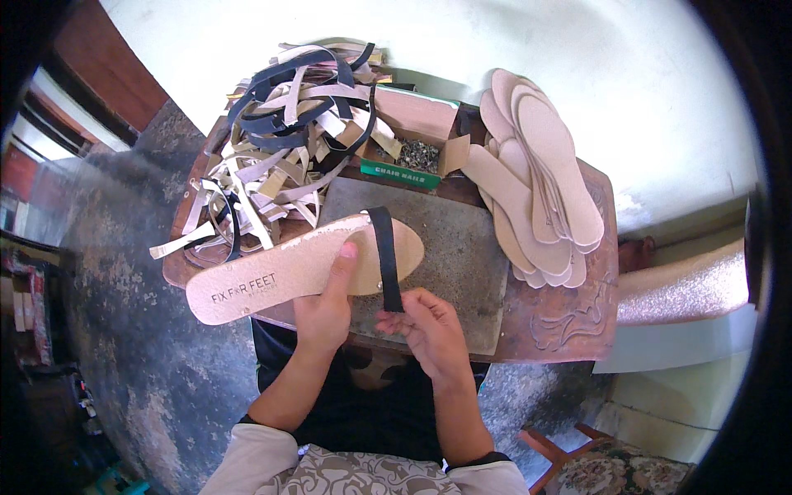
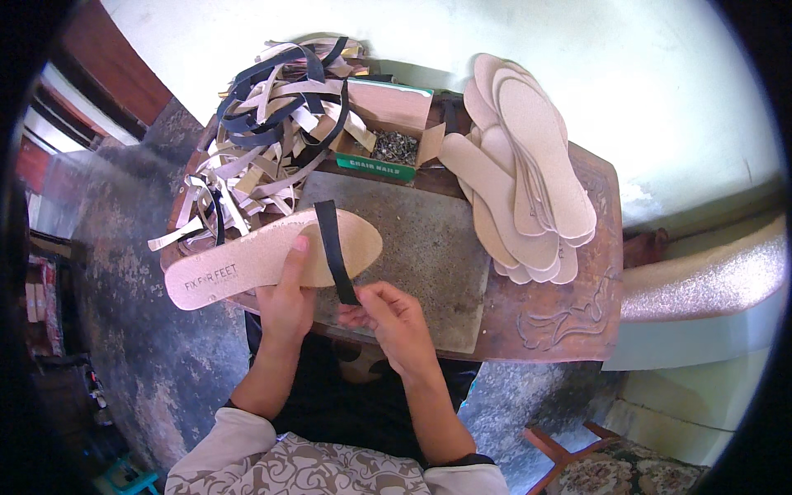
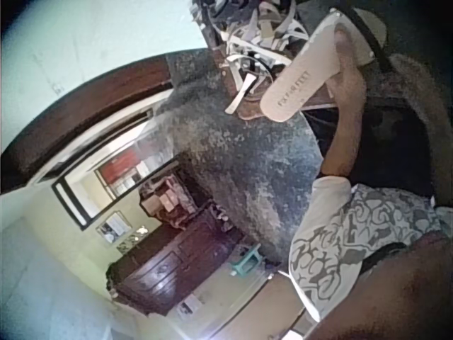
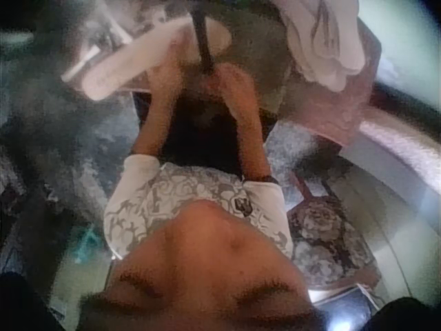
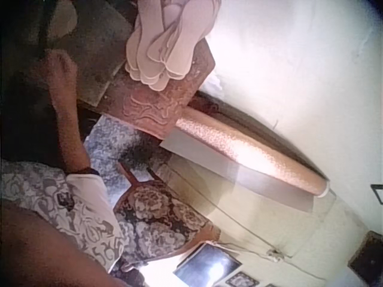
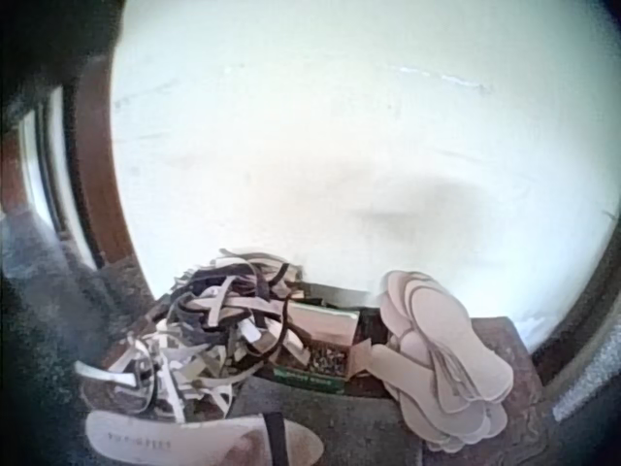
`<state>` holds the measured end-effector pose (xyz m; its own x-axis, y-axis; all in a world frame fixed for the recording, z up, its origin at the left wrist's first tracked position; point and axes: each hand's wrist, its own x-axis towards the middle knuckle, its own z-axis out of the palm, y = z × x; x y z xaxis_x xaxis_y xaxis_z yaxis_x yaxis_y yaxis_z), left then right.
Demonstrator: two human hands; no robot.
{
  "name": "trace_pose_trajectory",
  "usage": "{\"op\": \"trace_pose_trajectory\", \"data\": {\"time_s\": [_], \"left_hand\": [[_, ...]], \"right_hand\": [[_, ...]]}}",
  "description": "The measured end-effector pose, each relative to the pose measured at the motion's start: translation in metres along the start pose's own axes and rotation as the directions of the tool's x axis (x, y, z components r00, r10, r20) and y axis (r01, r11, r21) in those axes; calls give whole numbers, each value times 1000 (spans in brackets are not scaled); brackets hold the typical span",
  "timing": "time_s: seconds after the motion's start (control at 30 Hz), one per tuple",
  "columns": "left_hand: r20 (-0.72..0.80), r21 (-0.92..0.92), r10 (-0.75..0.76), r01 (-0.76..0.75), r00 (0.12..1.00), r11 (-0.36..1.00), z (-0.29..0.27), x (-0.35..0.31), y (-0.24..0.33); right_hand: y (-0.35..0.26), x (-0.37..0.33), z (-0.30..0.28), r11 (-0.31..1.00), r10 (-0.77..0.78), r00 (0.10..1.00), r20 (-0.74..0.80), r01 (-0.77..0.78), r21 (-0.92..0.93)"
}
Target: The person assembles a sandal by hand, attaching black and beige straps to a beige sole. They position the straps across the sole and secure them with small metal fasteners, working over a wooden table with a pile of straps and a stack of soles nearby.
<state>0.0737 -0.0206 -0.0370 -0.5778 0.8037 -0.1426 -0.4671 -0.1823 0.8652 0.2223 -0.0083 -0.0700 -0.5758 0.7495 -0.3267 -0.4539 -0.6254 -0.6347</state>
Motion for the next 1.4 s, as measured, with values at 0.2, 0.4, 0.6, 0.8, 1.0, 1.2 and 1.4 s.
{"op": "trace_pose_trajectory", "data": {"time_s": [0.2, 0.4, 0.6, 0.8, 1.0, 1.2, 1.4], "left_hand": [[129, 3, 16, -17, 992, 1000, 2, -6, -1], [140, -38, -10, 16, 990, 999, 2, -5, -4], [132, 44, -6, 1, 991, 999, -4, -3, -8], [125, 127, 13, -29, 992, 991, -5, -2, -9], [147, 150, 9, -32, 989, 988, -6, -3, -9], [392, 221, 4, -98, 920, 970, -10, 1, -1], [499, 155, -198, 138, 844, 978, -53, -9, 7]], "right_hand": [[-8, 6, 20, 999, -33, 991, -129, 33, 1], [-3, 5, 4, 996, -78, 996, -50, 75, -53], [-5, 6, 7, 993, -92, 995, -44, 88, -79], [-4, 7, 6, 994, -91, 995, -39, 88, -71], [-7, 7, 5, 997, -67, 997, -28, 66, -46], [-9, 10, 0, 964, -184, 983, -10, 178, -198], [-44, 9, -5, 912, -259, 963, -68, 221, -344]]}}
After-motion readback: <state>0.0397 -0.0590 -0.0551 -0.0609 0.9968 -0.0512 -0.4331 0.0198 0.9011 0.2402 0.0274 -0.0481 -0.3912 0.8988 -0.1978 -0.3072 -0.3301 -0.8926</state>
